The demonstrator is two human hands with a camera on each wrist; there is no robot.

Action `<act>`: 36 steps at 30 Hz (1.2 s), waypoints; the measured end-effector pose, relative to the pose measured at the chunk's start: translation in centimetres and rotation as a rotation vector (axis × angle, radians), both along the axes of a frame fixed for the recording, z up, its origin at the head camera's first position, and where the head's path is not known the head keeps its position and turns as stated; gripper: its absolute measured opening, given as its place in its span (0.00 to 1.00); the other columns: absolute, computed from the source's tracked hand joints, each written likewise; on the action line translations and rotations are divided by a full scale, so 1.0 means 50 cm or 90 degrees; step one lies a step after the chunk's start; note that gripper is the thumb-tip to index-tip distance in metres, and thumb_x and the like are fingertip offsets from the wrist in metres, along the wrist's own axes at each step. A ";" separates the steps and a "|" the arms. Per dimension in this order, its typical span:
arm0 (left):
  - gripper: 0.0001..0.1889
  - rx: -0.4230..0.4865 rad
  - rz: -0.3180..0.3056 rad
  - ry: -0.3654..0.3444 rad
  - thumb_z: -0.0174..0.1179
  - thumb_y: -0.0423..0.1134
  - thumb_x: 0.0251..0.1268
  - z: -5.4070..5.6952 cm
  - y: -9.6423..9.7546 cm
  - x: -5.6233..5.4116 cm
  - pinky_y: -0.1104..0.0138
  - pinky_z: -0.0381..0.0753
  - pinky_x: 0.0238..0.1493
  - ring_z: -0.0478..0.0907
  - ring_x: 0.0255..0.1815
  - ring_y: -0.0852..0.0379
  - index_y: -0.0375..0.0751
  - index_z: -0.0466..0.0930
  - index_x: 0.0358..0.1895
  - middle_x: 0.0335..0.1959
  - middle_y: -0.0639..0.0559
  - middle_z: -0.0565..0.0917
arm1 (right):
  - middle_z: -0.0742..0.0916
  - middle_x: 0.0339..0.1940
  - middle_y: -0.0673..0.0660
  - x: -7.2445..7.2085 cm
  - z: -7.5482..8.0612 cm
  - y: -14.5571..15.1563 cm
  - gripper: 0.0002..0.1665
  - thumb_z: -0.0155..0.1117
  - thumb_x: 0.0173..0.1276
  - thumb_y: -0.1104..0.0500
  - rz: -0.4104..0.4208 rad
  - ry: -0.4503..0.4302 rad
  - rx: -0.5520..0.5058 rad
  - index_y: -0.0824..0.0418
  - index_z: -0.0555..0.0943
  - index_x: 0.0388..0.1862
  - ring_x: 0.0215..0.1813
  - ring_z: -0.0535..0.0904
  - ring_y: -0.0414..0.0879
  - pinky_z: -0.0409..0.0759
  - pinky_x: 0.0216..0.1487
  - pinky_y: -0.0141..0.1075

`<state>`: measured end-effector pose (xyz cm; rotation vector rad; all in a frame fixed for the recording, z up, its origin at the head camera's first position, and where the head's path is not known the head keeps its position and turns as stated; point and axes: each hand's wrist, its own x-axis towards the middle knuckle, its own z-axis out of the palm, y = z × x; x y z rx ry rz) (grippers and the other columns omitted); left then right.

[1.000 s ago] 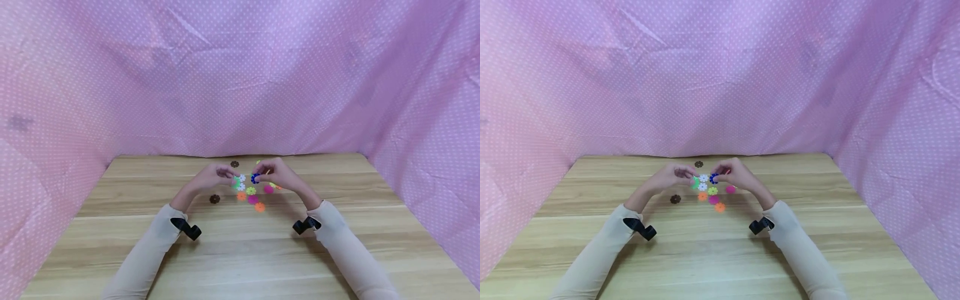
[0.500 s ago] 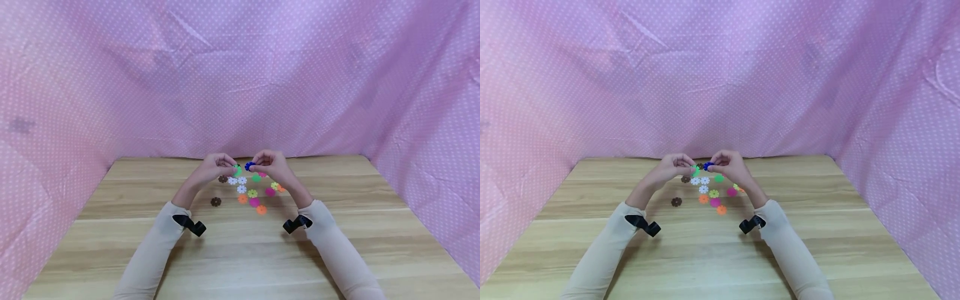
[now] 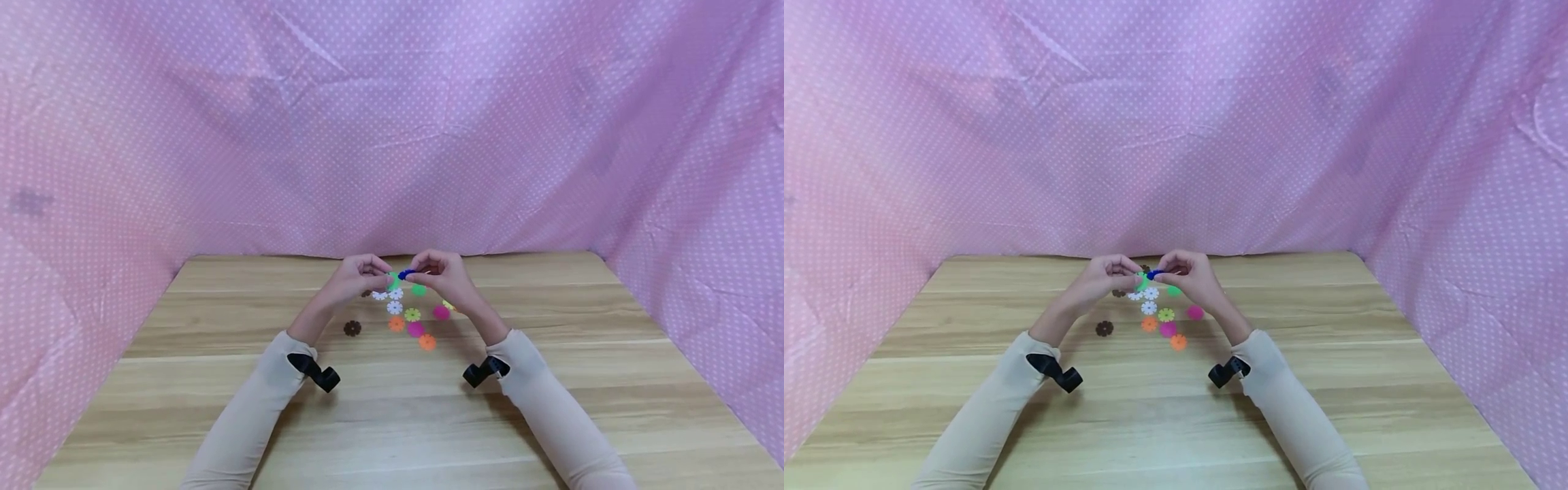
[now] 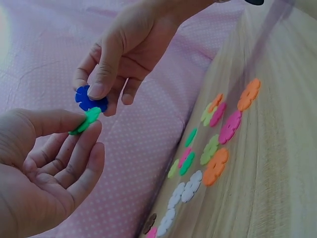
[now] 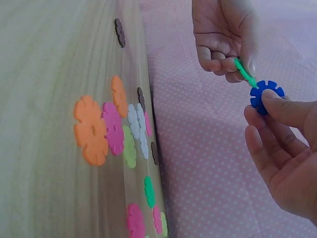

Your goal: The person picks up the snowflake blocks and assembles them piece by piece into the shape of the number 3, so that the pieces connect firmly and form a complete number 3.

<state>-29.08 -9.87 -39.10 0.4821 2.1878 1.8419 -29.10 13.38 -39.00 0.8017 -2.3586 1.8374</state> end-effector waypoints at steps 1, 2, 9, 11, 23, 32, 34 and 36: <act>0.13 0.007 0.002 -0.004 0.66 0.33 0.68 0.000 0.001 0.001 0.44 0.84 0.56 0.86 0.35 0.57 0.30 0.80 0.51 0.35 0.52 0.87 | 0.88 0.36 0.60 0.000 0.000 0.000 0.07 0.72 0.64 0.70 -0.001 0.005 -0.002 0.70 0.84 0.40 0.37 0.85 0.43 0.85 0.38 0.29; 0.13 0.015 0.005 -0.008 0.65 0.33 0.68 0.000 0.002 0.002 0.48 0.86 0.54 0.85 0.35 0.57 0.30 0.80 0.51 0.35 0.52 0.86 | 0.89 0.37 0.61 0.001 0.000 -0.001 0.07 0.72 0.64 0.70 -0.001 0.010 -0.004 0.70 0.84 0.40 0.38 0.85 0.42 0.85 0.38 0.30; 0.13 0.059 0.005 -0.049 0.65 0.29 0.67 -0.004 0.002 0.002 0.66 0.89 0.43 0.85 0.35 0.57 0.29 0.80 0.52 0.36 0.52 0.86 | 0.89 0.36 0.64 -0.001 -0.005 0.005 0.08 0.73 0.63 0.70 0.021 0.023 -0.015 0.72 0.83 0.40 0.36 0.86 0.39 0.87 0.39 0.33; 0.13 0.068 0.003 -0.055 0.65 0.28 0.67 -0.004 0.001 0.001 0.66 0.89 0.43 0.86 0.34 0.57 0.28 0.80 0.52 0.36 0.51 0.86 | 0.89 0.36 0.66 -0.001 -0.006 0.007 0.08 0.72 0.63 0.71 0.032 0.027 -0.019 0.73 0.83 0.40 0.35 0.86 0.39 0.88 0.40 0.35; 0.14 0.107 0.020 -0.090 0.62 0.25 0.69 0.007 0.003 0.006 0.68 0.89 0.44 0.86 0.32 0.61 0.24 0.79 0.55 0.35 0.52 0.85 | 0.90 0.40 0.69 -0.001 -0.003 0.003 0.08 0.72 0.63 0.71 0.022 0.058 -0.018 0.71 0.87 0.41 0.38 0.89 0.46 0.88 0.39 0.31; 0.18 0.075 0.008 -0.078 0.64 0.25 0.67 0.012 -0.002 0.007 0.62 0.89 0.50 0.86 0.36 0.60 0.25 0.79 0.58 0.42 0.45 0.84 | 0.90 0.38 0.70 0.001 0.000 -0.002 0.06 0.72 0.62 0.73 0.026 0.085 -0.019 0.72 0.87 0.38 0.37 0.90 0.44 0.89 0.40 0.33; 0.18 0.061 0.001 -0.073 0.65 0.26 0.66 0.014 -0.004 0.009 0.61 0.88 0.51 0.86 0.37 0.60 0.27 0.80 0.59 0.42 0.46 0.85 | 0.90 0.38 0.71 0.001 0.000 -0.001 0.06 0.72 0.62 0.73 0.030 0.084 -0.023 0.72 0.88 0.38 0.37 0.89 0.41 0.89 0.40 0.33; 0.19 0.051 -0.001 -0.070 0.66 0.27 0.66 0.016 -0.005 0.011 0.62 0.88 0.49 0.86 0.38 0.60 0.29 0.81 0.59 0.40 0.49 0.87 | 0.90 0.38 0.71 0.001 0.001 0.000 0.05 0.72 0.62 0.73 0.035 0.082 -0.028 0.73 0.87 0.38 0.36 0.89 0.40 0.89 0.40 0.34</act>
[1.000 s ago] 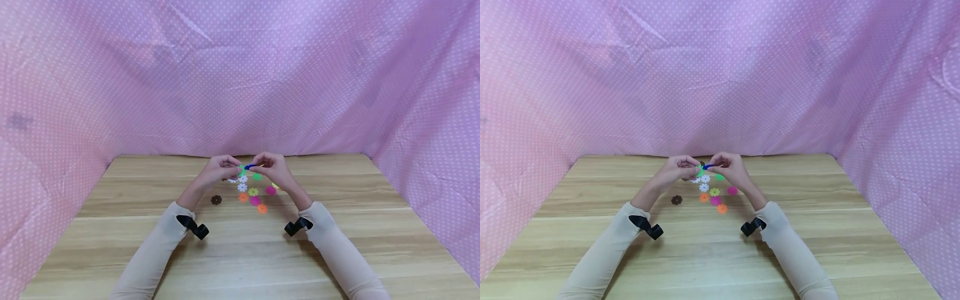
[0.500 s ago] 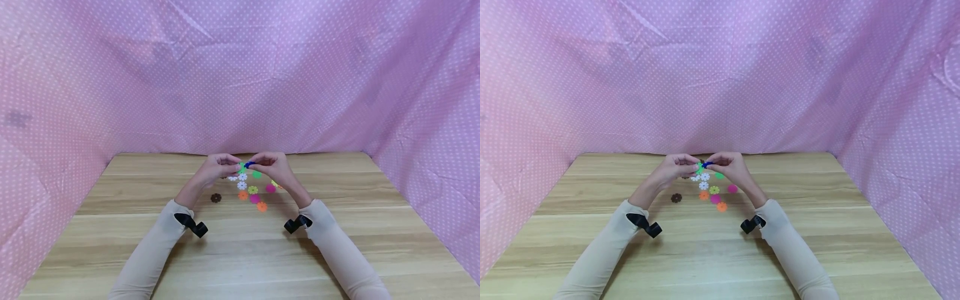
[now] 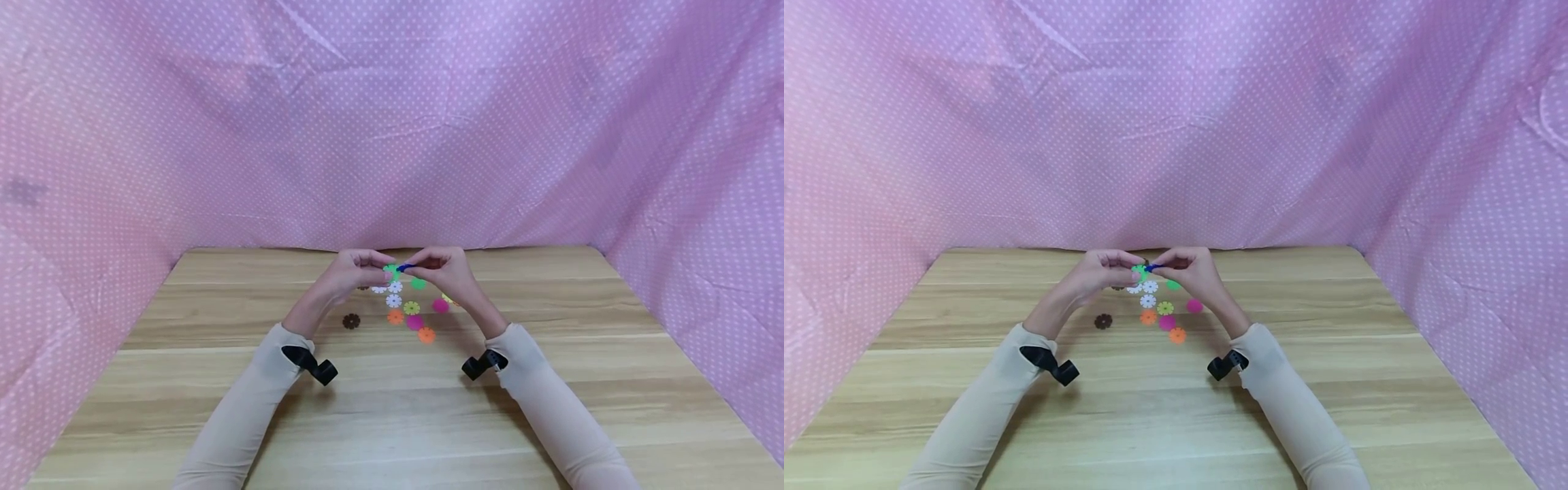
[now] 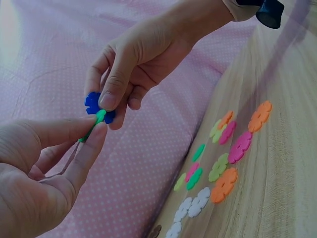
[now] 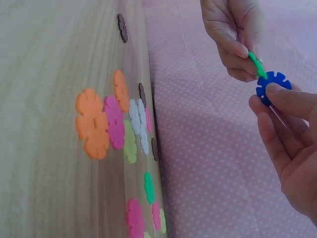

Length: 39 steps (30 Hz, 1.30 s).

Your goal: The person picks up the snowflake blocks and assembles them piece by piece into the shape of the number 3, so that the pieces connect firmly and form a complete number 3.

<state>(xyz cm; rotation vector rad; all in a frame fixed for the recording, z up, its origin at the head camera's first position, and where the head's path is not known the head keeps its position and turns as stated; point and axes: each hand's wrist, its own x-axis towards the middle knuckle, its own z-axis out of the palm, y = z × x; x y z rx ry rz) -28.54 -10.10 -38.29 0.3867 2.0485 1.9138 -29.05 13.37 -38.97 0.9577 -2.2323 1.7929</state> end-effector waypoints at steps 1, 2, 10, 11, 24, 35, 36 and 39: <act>0.19 -0.002 0.001 0.002 0.66 0.28 0.66 0.001 0.000 0.001 0.64 0.88 0.47 0.86 0.38 0.60 0.29 0.81 0.59 0.39 0.50 0.87 | 0.89 0.38 0.71 0.000 0.000 0.001 0.05 0.72 0.62 0.73 0.002 -0.002 -0.001 0.73 0.87 0.38 0.37 0.89 0.40 0.89 0.40 0.33; 0.19 -0.002 0.004 0.003 0.66 0.28 0.66 0.001 0.000 0.001 0.65 0.88 0.46 0.86 0.38 0.60 0.30 0.81 0.59 0.38 0.51 0.88 | 0.89 0.38 0.72 0.000 0.001 0.001 0.05 0.71 0.62 0.73 0.004 -0.004 -0.002 0.73 0.87 0.38 0.37 0.89 0.40 0.89 0.40 0.33; 0.17 0.019 0.034 -0.003 0.67 0.29 0.65 0.002 0.005 -0.002 0.67 0.89 0.43 0.88 0.42 0.50 0.29 0.82 0.57 0.39 0.49 0.87 | 0.89 0.37 0.72 -0.005 0.009 0.006 0.04 0.71 0.62 0.74 0.007 -0.022 0.004 0.74 0.87 0.36 0.34 0.89 0.42 0.89 0.38 0.36; 0.17 0.020 0.035 -0.003 0.67 0.29 0.65 0.002 0.005 -0.002 0.67 0.89 0.43 0.88 0.41 0.52 0.29 0.82 0.57 0.39 0.48 0.87 | 0.89 0.37 0.72 -0.005 0.009 0.007 0.04 0.71 0.62 0.74 0.008 -0.022 0.007 0.74 0.87 0.36 0.34 0.89 0.42 0.89 0.38 0.36; 0.19 0.019 0.027 0.017 0.66 0.27 0.65 0.007 -0.003 -0.002 0.73 0.84 0.31 0.88 0.34 0.57 0.25 0.81 0.58 0.35 0.51 0.86 | 0.88 0.36 0.73 -0.001 0.010 0.004 0.03 0.71 0.61 0.76 0.037 -0.019 -0.002 0.76 0.87 0.35 0.34 0.89 0.42 0.89 0.36 0.33; 0.17 0.032 0.036 0.016 0.66 0.26 0.64 0.010 0.000 0.008 0.72 0.85 0.32 0.86 0.29 0.62 0.24 0.81 0.56 0.29 0.56 0.87 | 0.90 0.35 0.70 0.004 0.010 0.001 0.03 0.72 0.60 0.76 0.029 -0.022 -0.003 0.76 0.87 0.34 0.32 0.88 0.40 0.88 0.34 0.32; 0.18 0.034 0.037 0.015 0.66 0.26 0.65 0.011 0.001 0.008 0.72 0.85 0.32 0.86 0.29 0.62 0.24 0.81 0.56 0.30 0.56 0.87 | 0.89 0.35 0.71 0.005 0.009 0.001 0.03 0.72 0.60 0.76 0.026 -0.022 -0.004 0.76 0.87 0.34 0.32 0.88 0.40 0.88 0.34 0.32; 0.18 0.041 0.043 0.011 0.66 0.25 0.65 0.011 0.004 0.010 0.72 0.86 0.33 0.86 0.29 0.63 0.24 0.81 0.57 0.30 0.56 0.87 | 0.89 0.35 0.73 0.006 0.008 0.000 0.04 0.72 0.60 0.76 0.018 -0.026 -0.009 0.77 0.87 0.34 0.31 0.88 0.40 0.88 0.34 0.32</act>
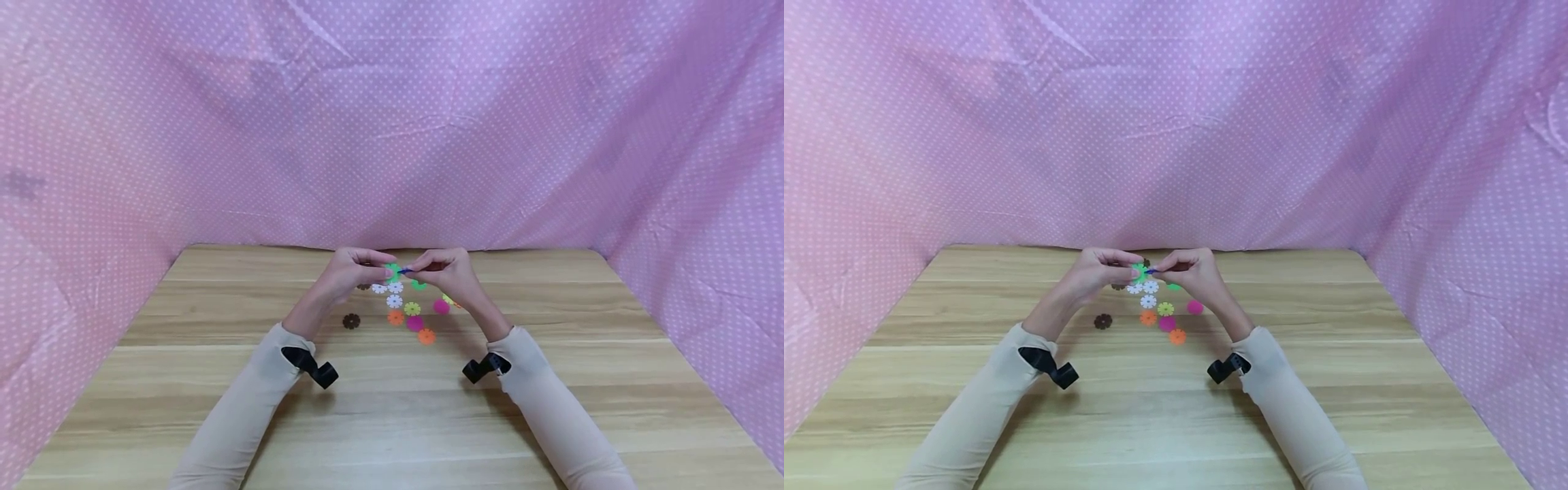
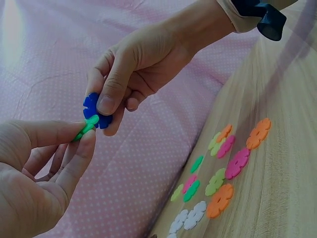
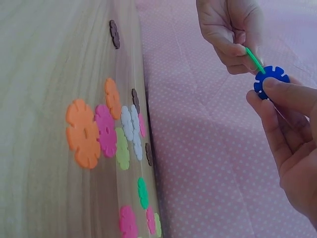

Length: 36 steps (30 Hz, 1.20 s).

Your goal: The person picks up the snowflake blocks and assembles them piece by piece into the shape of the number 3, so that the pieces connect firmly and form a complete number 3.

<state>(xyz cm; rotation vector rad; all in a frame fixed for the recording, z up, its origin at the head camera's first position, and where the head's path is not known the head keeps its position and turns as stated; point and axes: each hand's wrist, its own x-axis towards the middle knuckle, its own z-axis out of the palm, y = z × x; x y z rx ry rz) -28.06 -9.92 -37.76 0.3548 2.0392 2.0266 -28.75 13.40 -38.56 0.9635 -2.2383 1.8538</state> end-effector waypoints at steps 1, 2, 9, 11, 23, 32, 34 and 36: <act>0.18 0.000 0.001 -0.001 0.66 0.25 0.65 0.000 0.001 0.001 0.72 0.86 0.33 0.86 0.28 0.63 0.24 0.81 0.57 0.29 0.56 0.87 | 0.89 0.35 0.73 0.000 0.000 0.000 0.04 0.72 0.60 0.76 -0.002 -0.001 -0.001 0.77 0.87 0.34 0.31 0.88 0.41 0.88 0.34 0.32; 0.18 -0.001 0.001 -0.001 0.66 0.26 0.65 0.000 0.001 0.001 0.72 0.86 0.34 0.86 0.29 0.63 0.24 0.81 0.57 0.29 0.56 0.87 | 0.89 0.35 0.73 0.001 0.000 -0.001 0.04 0.72 0.60 0.76 -0.004 -0.004 0.000 0.76 0.87 0.34 0.31 0.88 0.41 0.88 0.33 0.32; 0.17 -0.018 0.002 -0.008 0.67 0.27 0.64 0.002 0.002 0.003 0.73 0.84 0.32 0.85 0.28 0.63 0.26 0.83 0.56 0.29 0.56 0.86 | 0.90 0.34 0.71 0.006 0.002 -0.006 0.05 0.73 0.59 0.75 -0.002 0.001 0.006 0.76 0.87 0.34 0.31 0.88 0.39 0.88 0.33 0.35; 0.17 -0.023 0.000 -0.003 0.67 0.27 0.64 0.004 0.001 0.004 0.74 0.82 0.29 0.84 0.28 0.63 0.26 0.83 0.56 0.29 0.55 0.85 | 0.90 0.35 0.71 0.007 0.004 -0.007 0.04 0.72 0.60 0.75 0.005 0.008 0.005 0.77 0.87 0.34 0.33 0.88 0.39 0.89 0.35 0.34; 0.16 -0.076 -0.047 -0.028 0.68 0.32 0.65 -0.002 -0.014 -0.004 0.66 0.88 0.44 0.87 0.41 0.50 0.33 0.85 0.55 0.35 0.52 0.88 | 0.91 0.38 0.65 0.006 0.009 -0.008 0.05 0.73 0.64 0.68 -0.004 0.006 0.101 0.68 0.88 0.39 0.40 0.87 0.43 0.88 0.41 0.35; 0.18 -0.121 -0.017 -0.037 0.68 0.34 0.65 -0.010 -0.023 -0.018 0.48 0.82 0.57 0.85 0.39 0.53 0.33 0.83 0.57 0.37 0.54 0.87 | 0.90 0.44 0.67 -0.007 0.014 0.022 0.15 0.75 0.62 0.68 0.012 -0.020 0.230 0.69 0.86 0.48 0.44 0.87 0.52 0.87 0.47 0.40; 0.18 -0.122 -0.012 -0.039 0.68 0.33 0.65 -0.012 -0.026 -0.021 0.45 0.81 0.60 0.85 0.41 0.51 0.33 0.83 0.57 0.37 0.54 0.87 | 0.90 0.43 0.67 -0.006 0.011 0.031 0.15 0.74 0.62 0.69 0.021 -0.032 0.259 0.70 0.85 0.48 0.44 0.87 0.53 0.87 0.47 0.42; 0.18 -0.121 -0.007 -0.044 0.68 0.33 0.64 -0.015 -0.029 -0.024 0.43 0.80 0.62 0.85 0.43 0.49 0.34 0.84 0.57 0.37 0.54 0.87 | 0.90 0.42 0.66 -0.006 0.007 0.040 0.15 0.74 0.62 0.69 0.041 -0.039 0.298 0.70 0.85 0.48 0.43 0.88 0.52 0.88 0.47 0.42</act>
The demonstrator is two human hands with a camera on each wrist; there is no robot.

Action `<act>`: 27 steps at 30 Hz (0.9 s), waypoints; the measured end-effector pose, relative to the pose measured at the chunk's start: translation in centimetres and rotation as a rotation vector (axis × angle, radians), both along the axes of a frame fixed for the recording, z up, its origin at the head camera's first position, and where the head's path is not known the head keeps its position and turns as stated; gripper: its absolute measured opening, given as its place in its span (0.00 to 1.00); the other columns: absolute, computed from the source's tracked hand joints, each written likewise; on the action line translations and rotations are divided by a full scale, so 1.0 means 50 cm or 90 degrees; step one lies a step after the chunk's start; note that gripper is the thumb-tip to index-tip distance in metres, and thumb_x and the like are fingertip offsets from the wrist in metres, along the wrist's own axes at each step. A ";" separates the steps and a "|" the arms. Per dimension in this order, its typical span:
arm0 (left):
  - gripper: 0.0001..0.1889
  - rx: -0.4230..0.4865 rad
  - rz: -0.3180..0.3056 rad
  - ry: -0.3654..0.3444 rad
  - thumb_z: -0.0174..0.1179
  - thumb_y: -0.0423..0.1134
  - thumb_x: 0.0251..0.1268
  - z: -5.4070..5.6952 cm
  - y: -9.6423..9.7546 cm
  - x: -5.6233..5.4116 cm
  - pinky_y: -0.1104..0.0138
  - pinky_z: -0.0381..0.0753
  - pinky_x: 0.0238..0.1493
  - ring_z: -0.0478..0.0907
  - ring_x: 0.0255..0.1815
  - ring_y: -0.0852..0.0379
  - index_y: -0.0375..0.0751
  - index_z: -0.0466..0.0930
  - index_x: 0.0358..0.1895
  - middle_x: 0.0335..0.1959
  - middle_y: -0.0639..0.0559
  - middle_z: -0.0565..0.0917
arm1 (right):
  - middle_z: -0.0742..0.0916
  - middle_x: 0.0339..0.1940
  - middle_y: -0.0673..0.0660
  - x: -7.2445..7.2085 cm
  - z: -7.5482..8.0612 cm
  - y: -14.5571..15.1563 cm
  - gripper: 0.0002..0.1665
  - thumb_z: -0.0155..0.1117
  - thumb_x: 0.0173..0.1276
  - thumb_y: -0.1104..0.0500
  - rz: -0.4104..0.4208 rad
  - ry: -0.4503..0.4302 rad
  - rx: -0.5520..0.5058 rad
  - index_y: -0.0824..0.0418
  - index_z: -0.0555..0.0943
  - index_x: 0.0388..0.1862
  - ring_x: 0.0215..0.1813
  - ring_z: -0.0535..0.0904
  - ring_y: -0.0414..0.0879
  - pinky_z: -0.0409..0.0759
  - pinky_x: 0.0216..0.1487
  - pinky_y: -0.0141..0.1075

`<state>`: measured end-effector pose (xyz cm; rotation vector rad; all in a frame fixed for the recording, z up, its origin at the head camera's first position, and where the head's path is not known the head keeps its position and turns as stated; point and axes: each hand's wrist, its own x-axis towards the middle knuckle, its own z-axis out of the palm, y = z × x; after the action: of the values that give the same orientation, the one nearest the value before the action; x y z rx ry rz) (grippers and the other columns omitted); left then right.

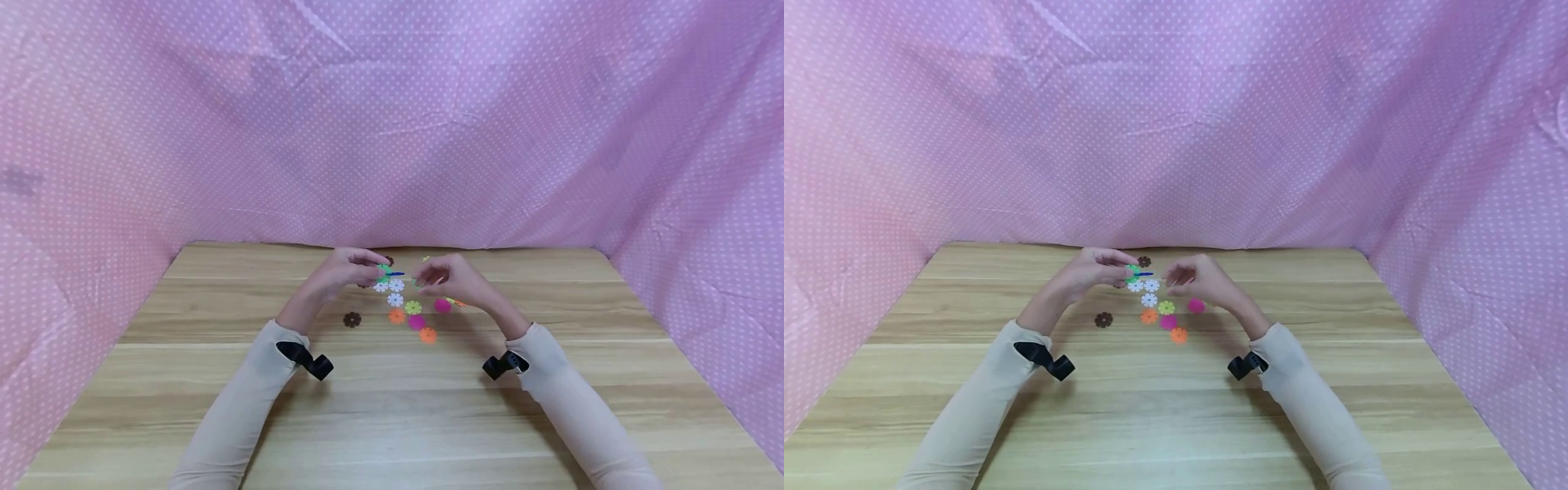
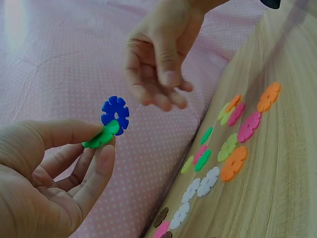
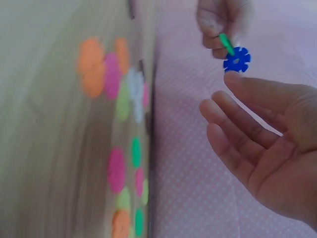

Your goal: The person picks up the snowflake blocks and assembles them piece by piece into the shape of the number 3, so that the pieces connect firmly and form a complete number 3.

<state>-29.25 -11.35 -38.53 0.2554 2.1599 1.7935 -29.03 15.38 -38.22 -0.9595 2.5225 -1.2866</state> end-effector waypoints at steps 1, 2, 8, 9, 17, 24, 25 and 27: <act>0.18 0.002 0.002 -0.003 0.68 0.33 0.65 -0.001 -0.001 -0.001 0.43 0.79 0.63 0.85 0.44 0.47 0.34 0.84 0.57 0.38 0.54 0.87 | 0.90 0.41 0.65 0.001 -0.003 0.004 0.14 0.73 0.62 0.69 0.015 -0.002 0.020 0.70 0.85 0.47 0.43 0.88 0.52 0.88 0.47 0.42; 0.18 0.003 0.003 -0.005 0.68 0.33 0.65 -0.003 -0.001 -0.003 0.43 0.79 0.63 0.85 0.44 0.47 0.34 0.84 0.57 0.38 0.53 0.87 | 0.90 0.41 0.65 0.001 -0.007 0.008 0.13 0.73 0.62 0.69 0.031 -0.008 0.038 0.71 0.85 0.46 0.42 0.88 0.51 0.88 0.47 0.41; 0.20 0.015 0.007 -0.020 0.68 0.33 0.65 -0.009 -0.002 -0.009 0.44 0.79 0.64 0.86 0.42 0.53 0.31 0.82 0.59 0.42 0.52 0.89 | 0.90 0.40 0.63 0.005 -0.027 0.024 0.10 0.72 0.63 0.69 0.151 -0.061 0.109 0.69 0.86 0.44 0.41 0.85 0.45 0.86 0.44 0.34; 0.20 0.015 0.007 -0.022 0.68 0.33 0.65 -0.010 -0.002 -0.009 0.44 0.79 0.65 0.85 0.42 0.55 0.31 0.82 0.59 0.43 0.52 0.89 | 0.90 0.40 0.63 0.006 -0.030 0.025 0.10 0.72 0.63 0.69 0.171 -0.062 0.115 0.68 0.86 0.44 0.41 0.85 0.46 0.85 0.44 0.34; 0.19 0.015 0.000 -0.032 0.67 0.34 0.67 -0.015 -0.005 -0.013 0.44 0.78 0.66 0.85 0.51 0.43 0.33 0.82 0.60 0.45 0.49 0.89 | 0.89 0.41 0.61 0.010 -0.049 0.029 0.17 0.74 0.58 0.74 0.265 -0.054 0.146 0.66 0.88 0.48 0.41 0.82 0.53 0.84 0.41 0.32; 0.19 0.019 -0.017 -0.047 0.66 0.32 0.68 -0.020 -0.004 -0.013 0.46 0.79 0.66 0.86 0.42 0.57 0.34 0.82 0.60 0.58 0.41 0.85 | 0.85 0.41 0.59 0.016 -0.052 0.033 0.18 0.74 0.61 0.69 0.252 -0.067 0.207 0.62 0.88 0.51 0.42 0.78 0.50 0.81 0.41 0.31; 0.19 0.018 -0.019 -0.048 0.66 0.32 0.68 -0.021 -0.003 -0.013 0.46 0.79 0.66 0.86 0.42 0.57 0.34 0.82 0.60 0.59 0.41 0.84 | 0.85 0.41 0.59 0.017 -0.053 0.032 0.18 0.74 0.61 0.69 0.251 -0.065 0.214 0.62 0.88 0.51 0.42 0.78 0.50 0.80 0.41 0.30; 0.20 0.016 -0.023 -0.046 0.66 0.32 0.68 -0.023 -0.002 -0.013 0.46 0.79 0.66 0.86 0.43 0.57 0.33 0.81 0.61 0.60 0.40 0.84 | 0.84 0.41 0.59 0.019 -0.052 0.031 0.17 0.74 0.62 0.69 0.244 -0.066 0.226 0.62 0.88 0.51 0.42 0.78 0.49 0.80 0.40 0.29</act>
<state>-29.90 -11.45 -39.67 0.2309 2.0725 1.7829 -28.06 16.96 -40.84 -1.1766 2.2349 -0.7301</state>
